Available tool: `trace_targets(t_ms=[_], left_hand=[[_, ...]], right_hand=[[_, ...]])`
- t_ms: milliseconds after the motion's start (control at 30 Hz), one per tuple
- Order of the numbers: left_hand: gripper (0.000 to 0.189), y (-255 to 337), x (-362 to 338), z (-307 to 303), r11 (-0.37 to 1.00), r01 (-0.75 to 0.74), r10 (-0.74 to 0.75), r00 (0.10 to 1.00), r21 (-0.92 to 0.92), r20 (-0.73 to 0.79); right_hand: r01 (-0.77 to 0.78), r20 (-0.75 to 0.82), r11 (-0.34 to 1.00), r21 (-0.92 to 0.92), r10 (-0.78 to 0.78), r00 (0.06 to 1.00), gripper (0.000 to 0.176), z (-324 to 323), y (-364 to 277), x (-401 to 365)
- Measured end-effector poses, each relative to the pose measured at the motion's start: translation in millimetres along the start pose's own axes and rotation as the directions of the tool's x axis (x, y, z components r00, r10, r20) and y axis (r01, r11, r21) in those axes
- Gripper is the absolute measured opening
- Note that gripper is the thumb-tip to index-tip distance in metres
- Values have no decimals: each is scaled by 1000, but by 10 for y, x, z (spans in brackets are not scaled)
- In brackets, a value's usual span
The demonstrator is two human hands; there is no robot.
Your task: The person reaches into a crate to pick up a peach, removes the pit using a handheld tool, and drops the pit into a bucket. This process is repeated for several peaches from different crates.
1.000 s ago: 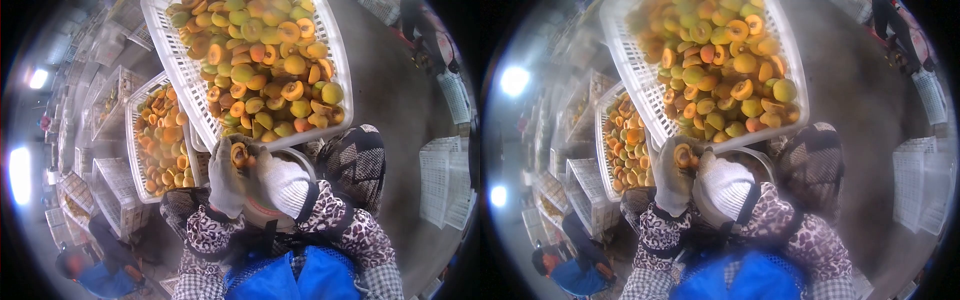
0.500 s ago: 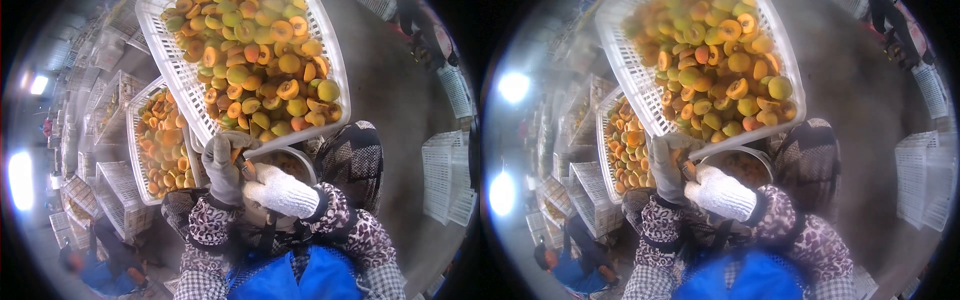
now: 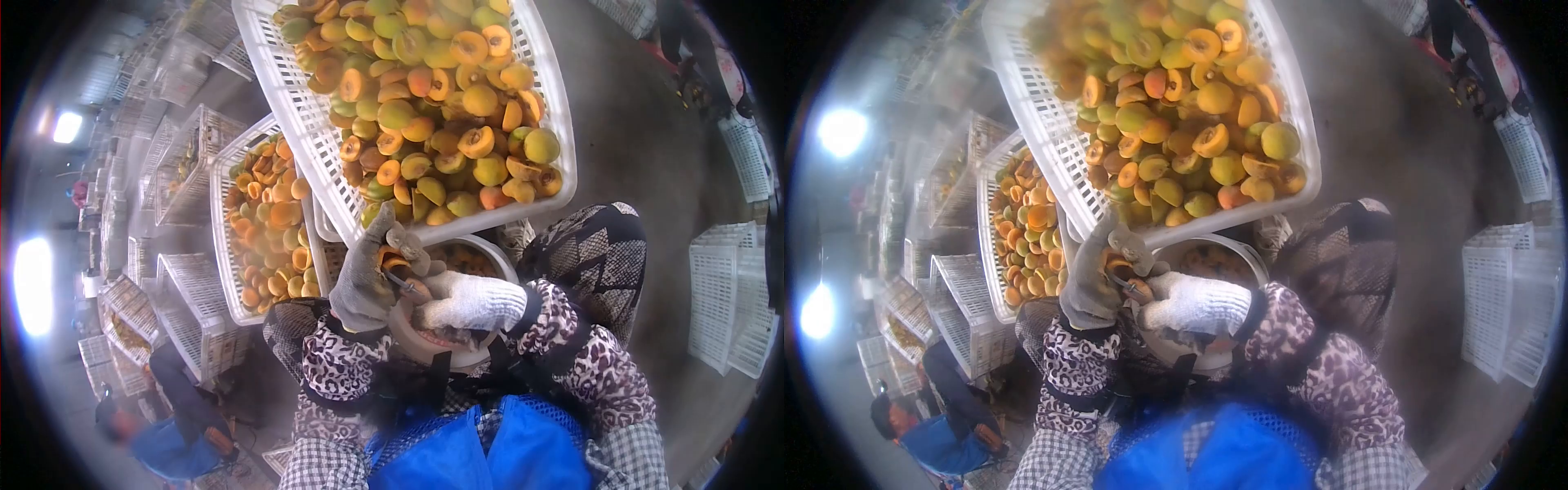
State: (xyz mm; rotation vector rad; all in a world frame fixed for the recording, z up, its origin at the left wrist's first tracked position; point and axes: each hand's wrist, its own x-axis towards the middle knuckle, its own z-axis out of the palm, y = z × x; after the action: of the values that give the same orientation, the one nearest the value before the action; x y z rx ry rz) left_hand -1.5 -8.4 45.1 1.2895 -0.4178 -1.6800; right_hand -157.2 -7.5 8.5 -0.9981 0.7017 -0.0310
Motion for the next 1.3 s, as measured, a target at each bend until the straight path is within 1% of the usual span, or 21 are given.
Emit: trace_targets(t_ms=[100, 233, 300, 333, 367, 400, 433, 500, 600, 633, 700, 767, 833, 867, 967, 1033, 1100, 1133, 1167, 1233, 1300], left_hand=[[43, -66, 11, -135, 940, 117, -88, 991, -320, 105], [46, -30, 111, -360, 695, 325, -61, 915, -641, 398], [39, 212, 35, -565, 979, -189, 187, 982, -74, -40], [35, 362, -37, -591, 805, -327, 455, 876, 495, -163], [29, 417, 71, -627, 706, -395, 639, 715, 588, -286], [25, 466, 268, -1032, 506, -328, 776, 577, 798, -255], [25, 532, 317, -989, 492, -340, 784, 572, 801, -239], [19, 676, 453, -883, 14, -134, 930, 367, 991, 36], [17, 656, 857, -355, -36, -526, 834, 452, 849, 315], [22, 644, 993, -149, -135, -436, 780, 507, 890, 367], [31, 633, 1498, -20, -661, -406, 519, 360, 631, 775], [29, 529, 1647, 64, -798, -352, 362, 371, 490, 855], [28, 571, 1719, -16, -755, -355, 390, 433, 551, 813], [27, 564, 1716, -62, -706, -344, 418, 503, 619, 757], [29, 467, 1495, -150, -363, -538, 673, 412, 760, 614], [32, 431, 1242, -176, -209, -462, 680, 564, 862, 468], [34, 440, 976, -82, 821, -368, 421, 907, 437, -27], [39, 467, 745, -6, 906, -317, 323, 946, 279, 26], [42, 399, 665, -56, 967, -226, 225, 974, 115, 21], [41, 233, 465, -206, 486, -489, 412, 859, 724, 304], [42, 101, 273, -257, 240, -609, 508, 743, 756, 437]], right_hand=[[233, -44, 918, -320, -260, 965, 32, -49, 108, 53], [168, 55, 862, -479, -161, 985, 36, -74, 80, -146], [133, -54, 735, -665, -224, 973, 34, -56, 230, -357], [71, -121, 661, -747, -240, 963, 31, -54, 268, -433], [316, -172, 678, -664, -549, 818, 31, -157, 848, -241], [-246, -350, 388, -888, -224, 910, 31, -106, 685, -310], [-339, -383, 194, -921, -283, 879, 29, -318, 1414, -110], [-346, -418, 332, -877, -175, 891, 23, -263, 751, -457], [-669, -667, -28, -742, 118, 735, 23, -329, 1506, 31], [-314, -366, 388, -867, -68, 928, 23, -375, 860, -450], [-460, -470, 434, -775, 92, 878, 23, -447, 1372, -168], [-184, -330, 436, -881, -287, 899, 21, -366, 925, -515], [-287, -298, 80, -954, -267, 916, 20, -507, 1947, -42], [-86, -303, 464, -882, -417, 857, 27, -367, 693, -649], [51, -483, 742, -669, -485, 729, 37, -256, 452, -689], [207, -518, 767, -608, -580, 629, 41, -225, 639, -507], [110, -610, 711, -695, -664, 433, 38, -108, 496, -436], [111, -608, 712, -694, -661, 440, 38, -70, 407, -424], [169, -565, 683, -711, -697, 442, 37, -54, 280, -425], [284, -481, 623, -729, -761, 436, 35, -6, 46, -389], [320, -544, 704, -634, -700, 463, 33, 145, 73, -178]])
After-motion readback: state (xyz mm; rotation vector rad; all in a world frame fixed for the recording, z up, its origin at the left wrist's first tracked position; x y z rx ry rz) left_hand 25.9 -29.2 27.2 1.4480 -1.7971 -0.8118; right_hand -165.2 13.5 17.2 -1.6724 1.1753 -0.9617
